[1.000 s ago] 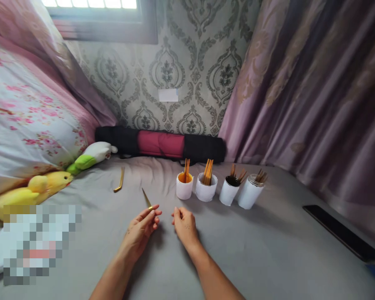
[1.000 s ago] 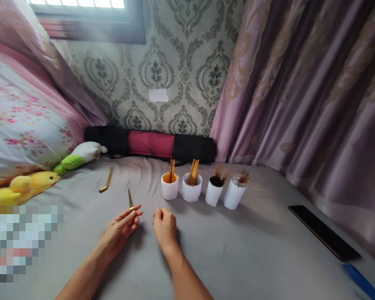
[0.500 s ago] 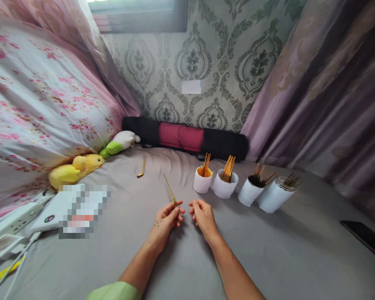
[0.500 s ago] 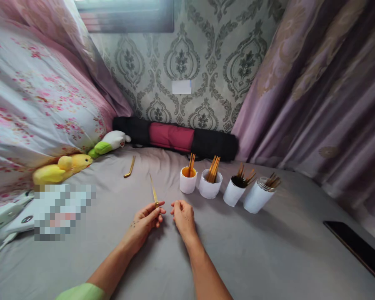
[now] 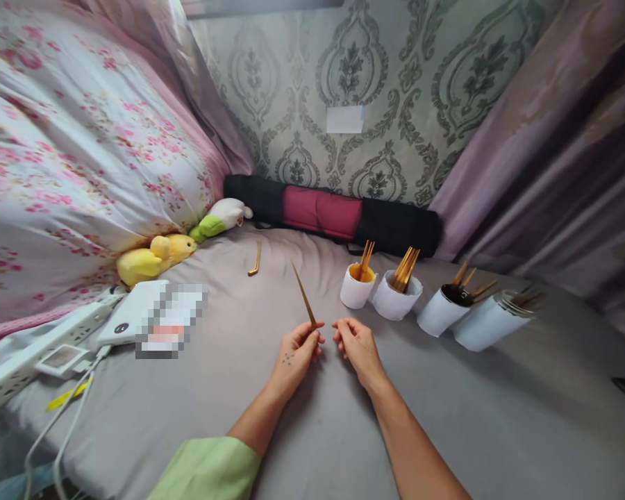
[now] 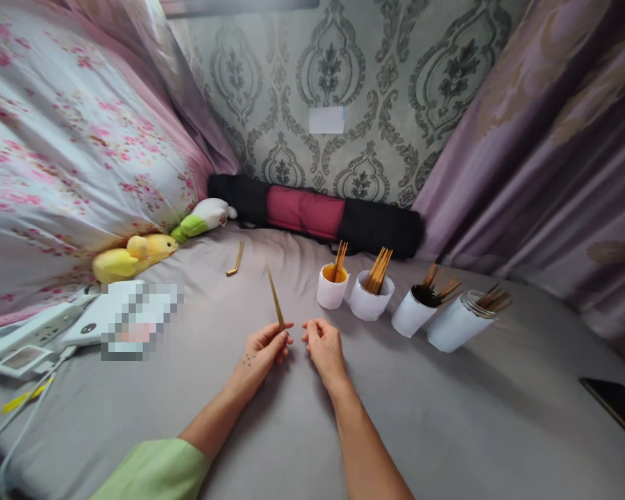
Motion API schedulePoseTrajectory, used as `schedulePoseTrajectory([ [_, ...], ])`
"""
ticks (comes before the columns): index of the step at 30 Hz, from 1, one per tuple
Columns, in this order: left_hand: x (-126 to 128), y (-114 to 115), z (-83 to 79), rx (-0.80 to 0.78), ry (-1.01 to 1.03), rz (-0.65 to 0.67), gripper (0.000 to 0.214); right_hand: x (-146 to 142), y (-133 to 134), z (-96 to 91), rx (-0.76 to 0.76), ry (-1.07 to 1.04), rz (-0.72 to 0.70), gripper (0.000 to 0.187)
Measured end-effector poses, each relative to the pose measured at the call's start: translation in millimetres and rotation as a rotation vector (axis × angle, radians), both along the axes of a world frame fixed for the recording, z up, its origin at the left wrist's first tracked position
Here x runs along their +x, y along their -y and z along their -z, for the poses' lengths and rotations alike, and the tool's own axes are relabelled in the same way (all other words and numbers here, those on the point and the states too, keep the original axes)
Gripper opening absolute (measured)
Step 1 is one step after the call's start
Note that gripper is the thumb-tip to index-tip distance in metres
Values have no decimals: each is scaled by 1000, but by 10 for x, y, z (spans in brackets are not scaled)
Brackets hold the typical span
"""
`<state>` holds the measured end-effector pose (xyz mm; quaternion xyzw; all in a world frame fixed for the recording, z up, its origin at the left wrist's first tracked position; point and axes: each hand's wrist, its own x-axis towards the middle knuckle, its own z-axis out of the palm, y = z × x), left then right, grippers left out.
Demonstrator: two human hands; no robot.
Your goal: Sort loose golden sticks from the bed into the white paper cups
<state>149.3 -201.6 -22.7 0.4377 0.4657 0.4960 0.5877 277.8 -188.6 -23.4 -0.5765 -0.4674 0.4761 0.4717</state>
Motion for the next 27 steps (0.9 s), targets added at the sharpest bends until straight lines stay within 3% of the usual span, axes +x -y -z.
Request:
schedulePoseTrajectory([
  [6, -17, 5, 47, 158, -201, -39, 30, 4, -2, 6, 14, -7, -3, 36],
  [13, -60, 53, -7, 414, -504, -59, 32, 29, -5, 28, 56, -14, 7, 41],
  [27, -98, 86, 1, 584, -925, -68, 30, 14, 24, -60, 135, -50, -7, 31],
])
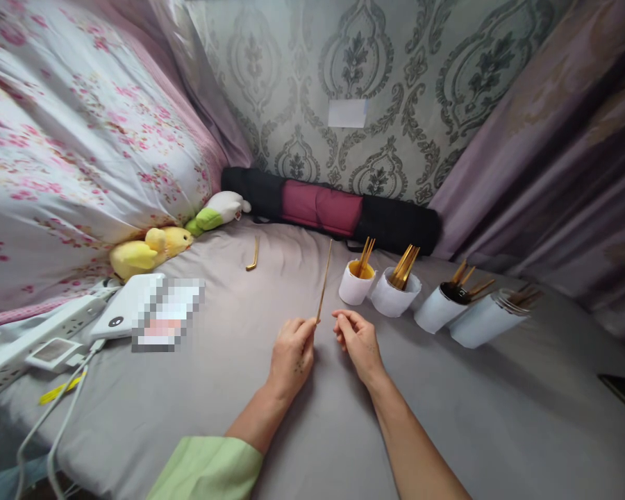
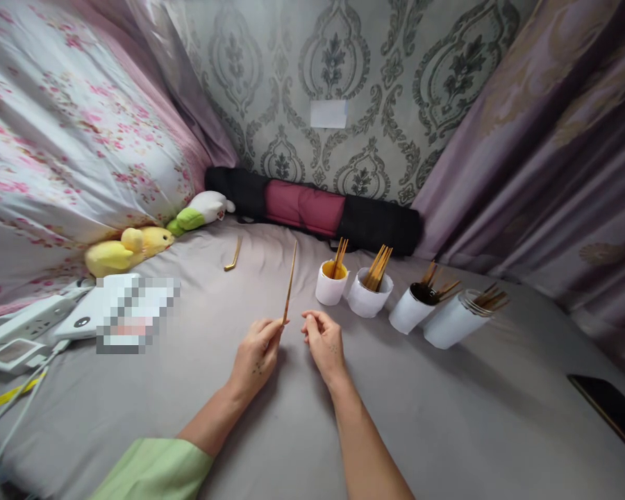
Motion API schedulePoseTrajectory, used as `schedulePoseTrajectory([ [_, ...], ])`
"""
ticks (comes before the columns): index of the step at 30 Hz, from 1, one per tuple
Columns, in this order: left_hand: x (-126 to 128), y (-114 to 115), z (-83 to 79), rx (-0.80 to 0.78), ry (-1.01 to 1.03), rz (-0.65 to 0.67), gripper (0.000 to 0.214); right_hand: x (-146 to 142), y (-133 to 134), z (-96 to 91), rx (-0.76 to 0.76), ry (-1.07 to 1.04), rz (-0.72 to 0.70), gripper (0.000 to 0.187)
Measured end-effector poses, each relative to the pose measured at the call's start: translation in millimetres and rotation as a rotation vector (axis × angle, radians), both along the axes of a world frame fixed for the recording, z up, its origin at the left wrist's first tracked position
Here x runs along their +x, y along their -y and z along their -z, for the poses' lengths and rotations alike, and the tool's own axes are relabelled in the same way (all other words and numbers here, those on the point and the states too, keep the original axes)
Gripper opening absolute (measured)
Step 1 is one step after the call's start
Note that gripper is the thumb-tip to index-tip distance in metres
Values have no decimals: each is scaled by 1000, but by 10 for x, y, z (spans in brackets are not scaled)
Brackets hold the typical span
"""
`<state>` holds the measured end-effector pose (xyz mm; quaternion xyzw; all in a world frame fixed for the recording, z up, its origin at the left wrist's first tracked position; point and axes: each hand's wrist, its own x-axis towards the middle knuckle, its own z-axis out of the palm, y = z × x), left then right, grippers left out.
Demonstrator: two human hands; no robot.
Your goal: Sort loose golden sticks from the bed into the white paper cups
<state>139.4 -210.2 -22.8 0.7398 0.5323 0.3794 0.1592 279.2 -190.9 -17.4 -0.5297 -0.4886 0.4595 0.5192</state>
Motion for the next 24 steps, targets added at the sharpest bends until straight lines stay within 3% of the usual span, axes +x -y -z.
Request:
schedulePoseTrajectory([
  [8, -27, 11, -27, 37, -244, -30, 34, -5, 9, -53, -10, -126, -22, 30],
  [24, -15, 51, -88, 30, -400, 21, 34, -7, 11, -57, -12, -193, -34, 28],
])
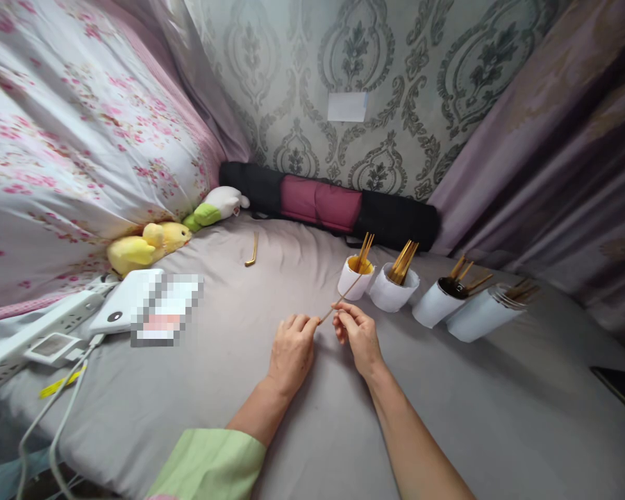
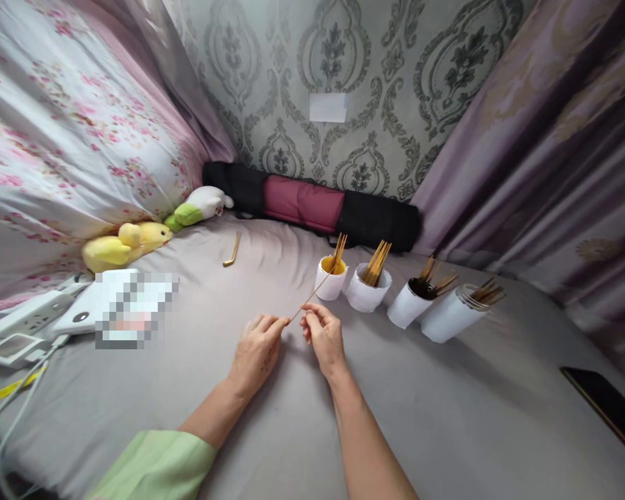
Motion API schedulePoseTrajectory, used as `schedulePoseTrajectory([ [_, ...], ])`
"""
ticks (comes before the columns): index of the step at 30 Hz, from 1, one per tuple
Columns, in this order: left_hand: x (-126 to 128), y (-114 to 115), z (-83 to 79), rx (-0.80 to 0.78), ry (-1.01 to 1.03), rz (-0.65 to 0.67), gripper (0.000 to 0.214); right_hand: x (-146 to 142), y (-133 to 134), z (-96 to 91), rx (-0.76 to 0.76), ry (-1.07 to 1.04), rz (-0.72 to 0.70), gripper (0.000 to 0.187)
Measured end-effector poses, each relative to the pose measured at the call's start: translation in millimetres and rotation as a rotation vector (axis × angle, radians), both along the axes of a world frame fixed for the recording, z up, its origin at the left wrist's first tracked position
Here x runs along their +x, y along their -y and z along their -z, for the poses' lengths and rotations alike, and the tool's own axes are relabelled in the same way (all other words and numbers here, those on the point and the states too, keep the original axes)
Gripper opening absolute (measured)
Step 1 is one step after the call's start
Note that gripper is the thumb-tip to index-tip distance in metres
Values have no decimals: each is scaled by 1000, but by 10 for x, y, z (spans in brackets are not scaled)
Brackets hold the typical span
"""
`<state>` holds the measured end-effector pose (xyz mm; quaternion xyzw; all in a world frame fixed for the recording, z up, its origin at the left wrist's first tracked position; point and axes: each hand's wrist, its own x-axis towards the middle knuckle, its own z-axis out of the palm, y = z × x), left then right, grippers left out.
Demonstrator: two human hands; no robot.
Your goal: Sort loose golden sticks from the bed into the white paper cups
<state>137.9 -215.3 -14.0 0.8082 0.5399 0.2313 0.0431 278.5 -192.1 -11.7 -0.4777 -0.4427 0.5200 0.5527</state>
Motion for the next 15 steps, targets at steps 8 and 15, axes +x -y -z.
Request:
schedulePoseTrajectory([
  [8, 17, 10, 1, 12, -11, 7, 33, -10, 9, 5, -18, -7, -12, 30],
  [15, 23, 8, 9, 19, -17, 22, 32, -21, 13, 16, -34, -3, -32, 30],
])
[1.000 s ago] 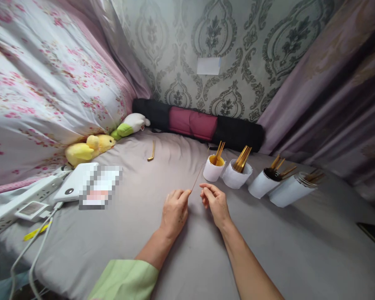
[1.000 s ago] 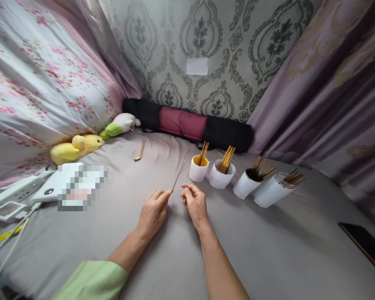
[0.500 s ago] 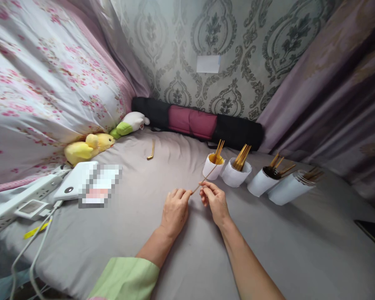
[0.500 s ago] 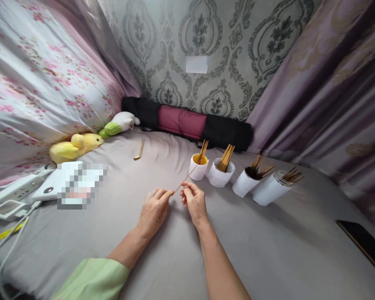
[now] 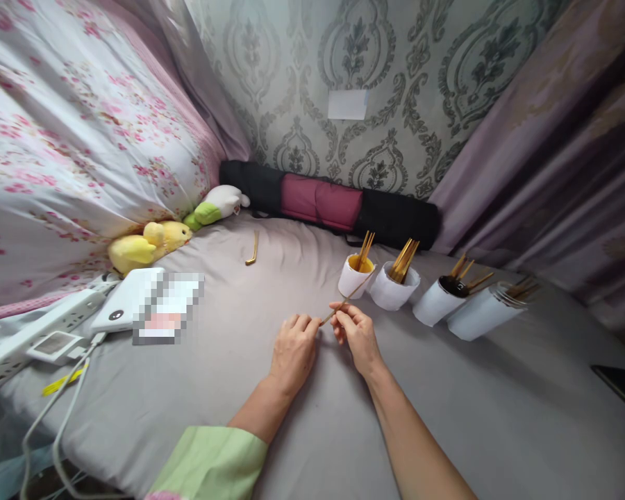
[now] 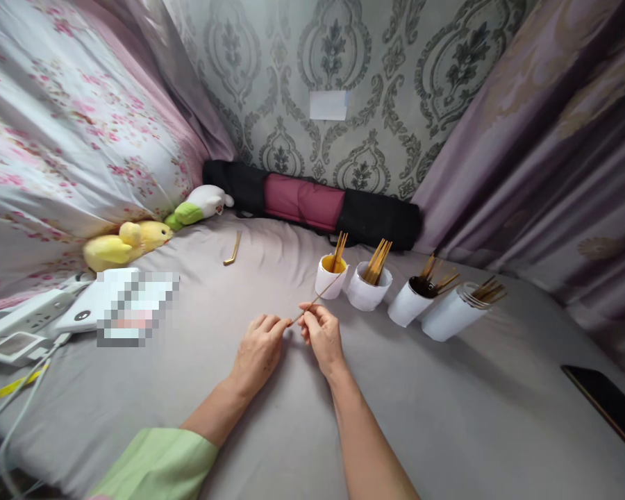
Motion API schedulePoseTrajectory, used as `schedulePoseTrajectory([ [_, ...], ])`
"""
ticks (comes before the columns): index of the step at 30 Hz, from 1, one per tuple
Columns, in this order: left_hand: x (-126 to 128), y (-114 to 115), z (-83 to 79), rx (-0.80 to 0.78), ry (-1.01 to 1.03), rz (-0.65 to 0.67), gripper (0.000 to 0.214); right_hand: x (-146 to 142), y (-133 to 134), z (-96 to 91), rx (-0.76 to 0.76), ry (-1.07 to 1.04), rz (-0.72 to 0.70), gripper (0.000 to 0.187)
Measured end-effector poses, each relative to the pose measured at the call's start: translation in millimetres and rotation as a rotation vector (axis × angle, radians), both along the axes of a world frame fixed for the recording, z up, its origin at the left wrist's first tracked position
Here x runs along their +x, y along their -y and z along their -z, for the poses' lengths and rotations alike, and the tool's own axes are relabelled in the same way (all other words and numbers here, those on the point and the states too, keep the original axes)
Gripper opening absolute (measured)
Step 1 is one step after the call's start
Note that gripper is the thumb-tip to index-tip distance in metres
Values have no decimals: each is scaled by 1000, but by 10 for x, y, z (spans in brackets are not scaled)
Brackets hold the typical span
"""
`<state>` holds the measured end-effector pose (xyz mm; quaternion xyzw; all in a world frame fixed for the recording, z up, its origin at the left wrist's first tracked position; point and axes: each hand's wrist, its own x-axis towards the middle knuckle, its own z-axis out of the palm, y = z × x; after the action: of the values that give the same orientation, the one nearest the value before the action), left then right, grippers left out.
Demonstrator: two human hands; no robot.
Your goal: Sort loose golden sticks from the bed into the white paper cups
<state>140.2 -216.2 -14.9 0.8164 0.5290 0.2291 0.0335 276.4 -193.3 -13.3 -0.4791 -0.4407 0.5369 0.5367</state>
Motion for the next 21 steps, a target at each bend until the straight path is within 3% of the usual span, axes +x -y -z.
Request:
schedulePoseTrajectory([
  [21, 21, 5, 12, 14, 66, -36, 26, -5, -12, 21, 15, 71, 3, 35],
])
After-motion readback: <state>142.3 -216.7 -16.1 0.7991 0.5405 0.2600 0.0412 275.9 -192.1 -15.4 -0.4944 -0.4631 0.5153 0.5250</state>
